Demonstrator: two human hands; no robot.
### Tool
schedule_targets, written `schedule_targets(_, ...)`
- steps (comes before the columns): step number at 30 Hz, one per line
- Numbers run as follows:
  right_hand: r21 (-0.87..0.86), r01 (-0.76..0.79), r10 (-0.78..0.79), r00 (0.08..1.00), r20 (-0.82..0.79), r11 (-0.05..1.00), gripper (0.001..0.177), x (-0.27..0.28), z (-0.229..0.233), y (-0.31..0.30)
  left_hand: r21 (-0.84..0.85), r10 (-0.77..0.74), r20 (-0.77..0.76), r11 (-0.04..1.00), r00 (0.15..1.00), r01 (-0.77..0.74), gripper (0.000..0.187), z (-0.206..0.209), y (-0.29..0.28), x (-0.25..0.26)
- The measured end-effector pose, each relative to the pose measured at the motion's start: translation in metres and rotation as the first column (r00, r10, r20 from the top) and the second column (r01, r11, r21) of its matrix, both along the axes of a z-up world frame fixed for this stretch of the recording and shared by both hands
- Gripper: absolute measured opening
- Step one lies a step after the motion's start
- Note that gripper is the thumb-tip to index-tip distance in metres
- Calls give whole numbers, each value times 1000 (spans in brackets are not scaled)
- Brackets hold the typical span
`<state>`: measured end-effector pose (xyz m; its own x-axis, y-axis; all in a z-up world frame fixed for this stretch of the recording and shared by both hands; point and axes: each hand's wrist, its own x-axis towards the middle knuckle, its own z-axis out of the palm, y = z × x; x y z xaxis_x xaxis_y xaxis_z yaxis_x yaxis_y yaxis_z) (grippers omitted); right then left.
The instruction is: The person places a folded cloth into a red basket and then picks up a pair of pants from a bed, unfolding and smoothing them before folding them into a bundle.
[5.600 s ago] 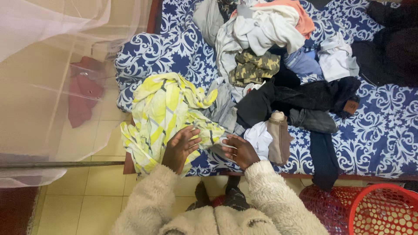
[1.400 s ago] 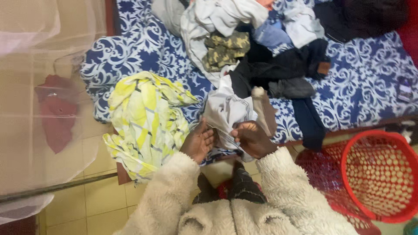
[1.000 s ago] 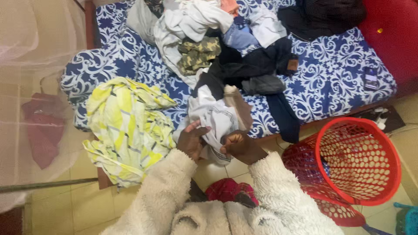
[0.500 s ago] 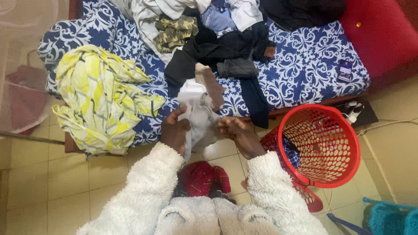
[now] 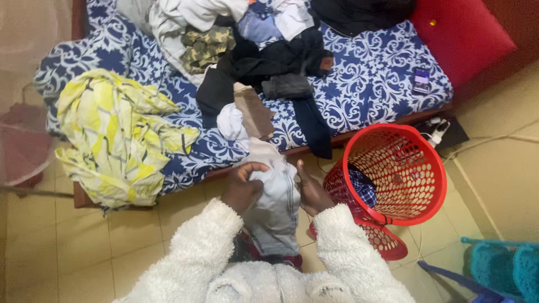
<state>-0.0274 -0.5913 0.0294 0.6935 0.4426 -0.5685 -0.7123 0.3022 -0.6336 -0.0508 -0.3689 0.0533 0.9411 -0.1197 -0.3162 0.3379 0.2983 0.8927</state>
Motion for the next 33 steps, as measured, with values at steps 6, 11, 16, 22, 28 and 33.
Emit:
schedule_targets(6, 129, 191, -177, 977, -118, 973, 55, -14, 0, -1, 146, -314, 43, 941, 948, 305, 34, 40, -2, -7)
schedule_targets(11, 351, 232, -249, 968, 5, 907, 41, -16, -13, 3, 255, -483, -21, 844, 875, 472, 34, 60, 4, -19)
schedule_targets(16, 419, 361, -410, 912, 31, 833, 50, -17, 8, 6, 178, -549, 15, 824, 836, 538, 33, 55, 12, -22)
schedule_targets(22, 304, 489, -525, 850, 45, 817, 59, -22, 31, 1, 195, -574, -54, 797, 817, 572, 36, 26, 15, -11)
schedule_targets(28, 233, 524, -572, 779, 259, 819, 57, -22, 13, -11, 273, -336, 40, 909, 941, 313, 38, 8, -4, 12)
schedule_targets(33, 205, 456, -499, 817, 289, 866, 43, -11, 32, -6, 456, -463, 257, 832, 849, 316, 61, 32, -30, 30)
